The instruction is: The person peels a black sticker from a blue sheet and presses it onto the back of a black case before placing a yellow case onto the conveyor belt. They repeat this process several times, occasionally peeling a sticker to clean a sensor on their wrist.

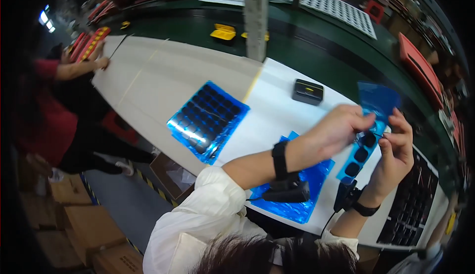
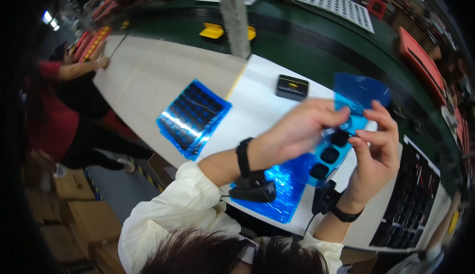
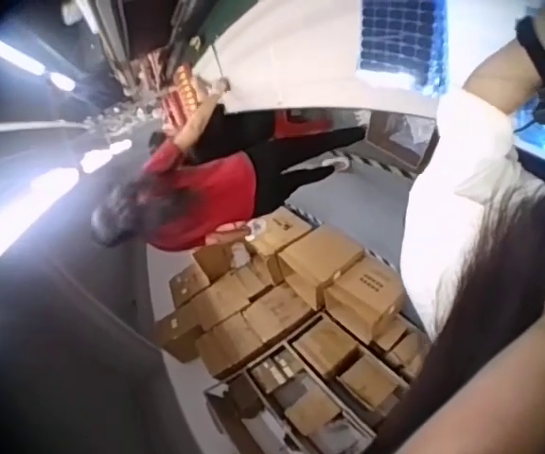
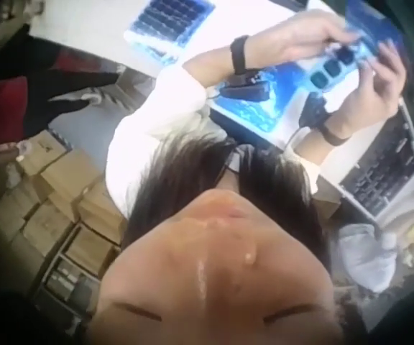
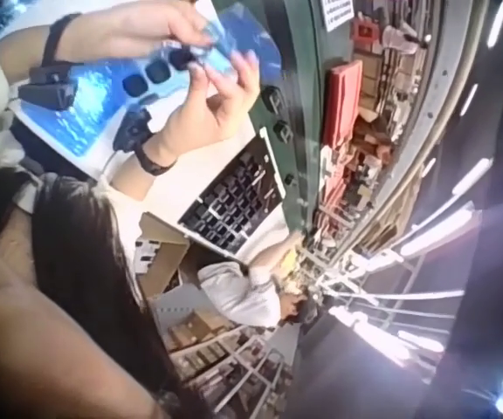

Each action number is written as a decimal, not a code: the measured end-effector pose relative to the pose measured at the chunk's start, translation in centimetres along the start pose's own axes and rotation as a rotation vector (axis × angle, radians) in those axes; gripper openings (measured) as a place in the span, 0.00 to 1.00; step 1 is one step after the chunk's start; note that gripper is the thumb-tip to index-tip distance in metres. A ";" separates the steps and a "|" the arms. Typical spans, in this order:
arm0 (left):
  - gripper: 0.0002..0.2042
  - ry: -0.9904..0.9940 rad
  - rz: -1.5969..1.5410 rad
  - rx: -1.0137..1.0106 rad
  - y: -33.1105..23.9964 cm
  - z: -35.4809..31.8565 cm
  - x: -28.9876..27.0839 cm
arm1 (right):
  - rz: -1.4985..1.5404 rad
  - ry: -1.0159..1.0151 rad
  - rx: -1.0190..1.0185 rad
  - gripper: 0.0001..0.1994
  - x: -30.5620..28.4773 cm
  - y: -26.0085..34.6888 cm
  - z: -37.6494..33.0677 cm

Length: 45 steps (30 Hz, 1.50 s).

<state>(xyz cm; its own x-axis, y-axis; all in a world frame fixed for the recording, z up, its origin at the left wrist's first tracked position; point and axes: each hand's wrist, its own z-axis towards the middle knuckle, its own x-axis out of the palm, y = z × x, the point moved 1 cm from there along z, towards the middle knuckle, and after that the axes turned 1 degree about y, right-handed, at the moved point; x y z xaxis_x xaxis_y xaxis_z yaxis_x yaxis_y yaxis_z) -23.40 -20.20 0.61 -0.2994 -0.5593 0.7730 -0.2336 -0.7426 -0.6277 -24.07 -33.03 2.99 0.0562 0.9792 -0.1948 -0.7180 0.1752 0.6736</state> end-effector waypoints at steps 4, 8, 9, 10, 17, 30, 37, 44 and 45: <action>0.06 -0.119 0.223 0.004 -2.2 -0.5 0.1 | 0.314 -0.089 -0.058 0.15 0.0 0.3 0.2; 0.07 -0.216 0.302 0.035 -2.7 -0.8 0.9 | 0.295 -0.049 -0.092 0.30 1.2 0.9 0.6; 0.07 -0.199 0.292 0.016 -2.4 -0.7 0.6 | 0.263 -0.011 -0.055 0.29 1.6 1.0 0.3; 0.07 -0.182 0.291 0.020 -2.4 -0.7 0.6 | 0.241 0.029 -0.028 0.29 1.6 1.3 0.3; 0.08 -0.135 0.377 0.058 -2.4 -0.9 0.7 | -0.042 0.169 -0.074 0.33 0.9 1.7 0.3; 0.09 -0.274 0.493 0.164 -1.1 -0.2 0.5 | -0.052 0.100 -0.088 0.30 0.2 1.0 -0.1; 0.10 -0.301 0.502 0.173 -1.6 0.3 -0.4 | 0.001 0.027 -0.190 0.39 0.8 2.2 0.2; 0.11 -0.319 0.497 0.206 -1.7 -0.5 0.1 | 0.035 0.166 -0.196 0.42 2.1 0.5 -0.2; 0.12 -0.336 0.543 0.193 -1.7 -0.9 0.2 | 0.041 0.168 -0.198 0.42 2.3 0.5 -0.1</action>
<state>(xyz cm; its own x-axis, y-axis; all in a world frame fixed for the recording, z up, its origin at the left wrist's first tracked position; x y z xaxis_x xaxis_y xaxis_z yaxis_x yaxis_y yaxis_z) -23.88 -18.71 1.75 -0.0156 -0.9337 0.3578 0.0477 -0.3582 -0.9324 -24.37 -30.74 2.78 -0.0804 0.9515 -0.2970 -0.8398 0.0958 0.5344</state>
